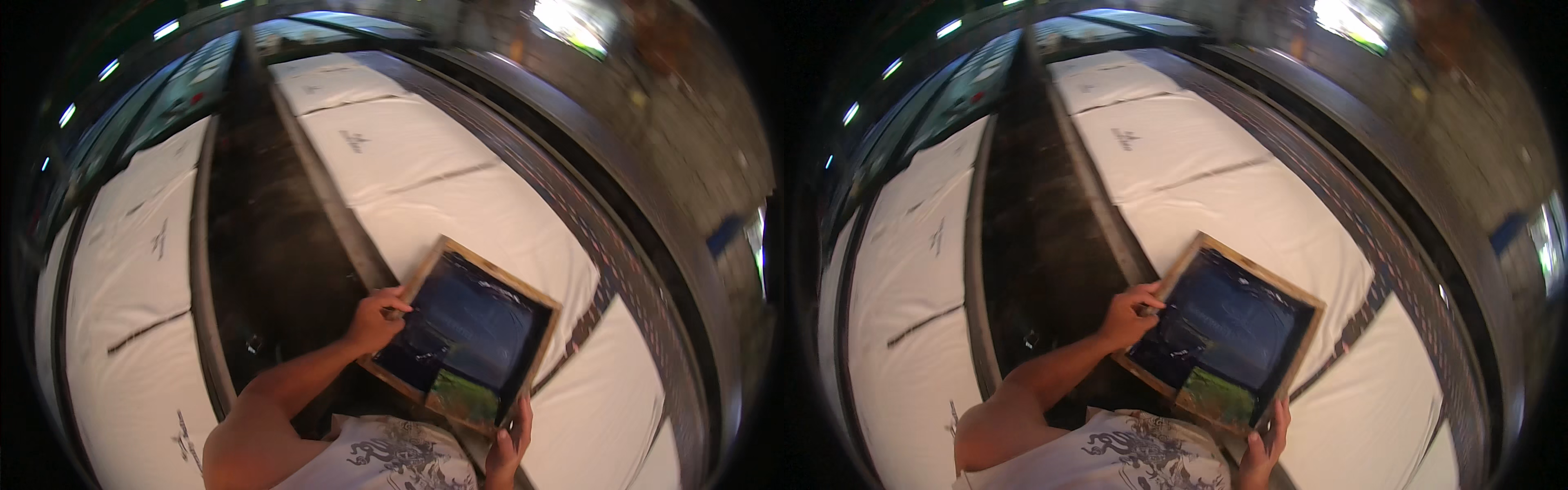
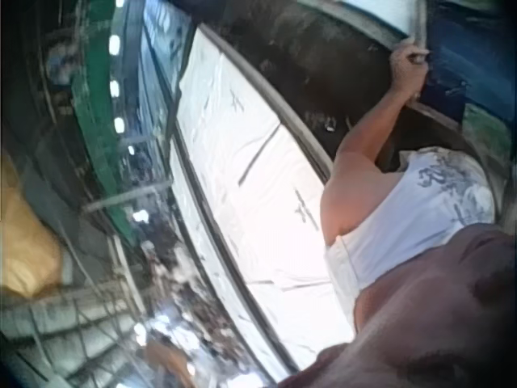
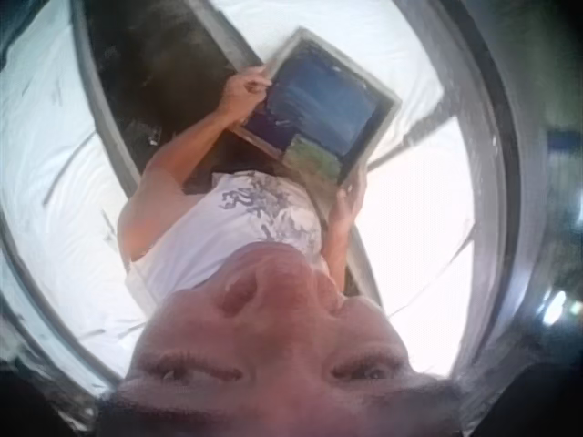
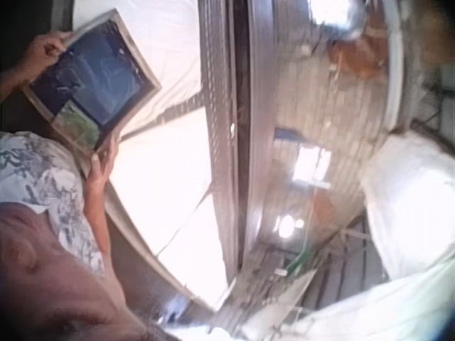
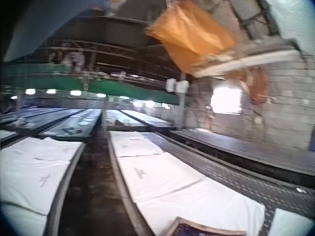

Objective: The person performs screen printing on white t-shirts. They align a screen printing frame on each shirt, pull a squeegee across the screen to apply ink, lift the frame, and then move to the next shirt. The process is repeated for multiple shirts.

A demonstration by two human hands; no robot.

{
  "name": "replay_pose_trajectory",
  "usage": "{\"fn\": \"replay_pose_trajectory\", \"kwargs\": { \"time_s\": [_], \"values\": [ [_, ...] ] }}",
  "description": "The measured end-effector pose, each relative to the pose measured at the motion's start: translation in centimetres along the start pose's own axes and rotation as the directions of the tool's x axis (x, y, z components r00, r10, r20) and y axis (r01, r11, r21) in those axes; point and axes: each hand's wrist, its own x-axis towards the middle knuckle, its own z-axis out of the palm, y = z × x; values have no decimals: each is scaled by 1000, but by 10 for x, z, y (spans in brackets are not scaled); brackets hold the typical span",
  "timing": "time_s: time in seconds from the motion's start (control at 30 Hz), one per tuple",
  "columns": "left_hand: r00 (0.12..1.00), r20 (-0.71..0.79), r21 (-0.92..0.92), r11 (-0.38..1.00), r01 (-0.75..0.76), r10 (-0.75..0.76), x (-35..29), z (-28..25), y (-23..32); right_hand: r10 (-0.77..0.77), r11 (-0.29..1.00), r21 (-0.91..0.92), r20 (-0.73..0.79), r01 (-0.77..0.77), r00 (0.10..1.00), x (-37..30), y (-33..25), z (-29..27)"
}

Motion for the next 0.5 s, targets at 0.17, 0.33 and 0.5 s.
{"fn": "replay_pose_trajectory", "kwargs": {
  "time_s": [0.17,0.33,0.5],
  "values": [
    [997,71,-76,997,-8,13,-5,15,-7,62,993,-101,10,-61,998,-14,-8,-31],
    [996,89,-30,1000,-8,11,-5,56,3,-23,993,-112,-30,20,999,-42,-24,-77],
    [982,167,39,995,-97,89,-32,162,45,-42,983,-182,-124,19,991,-73,-47,-182]
  ]
}}
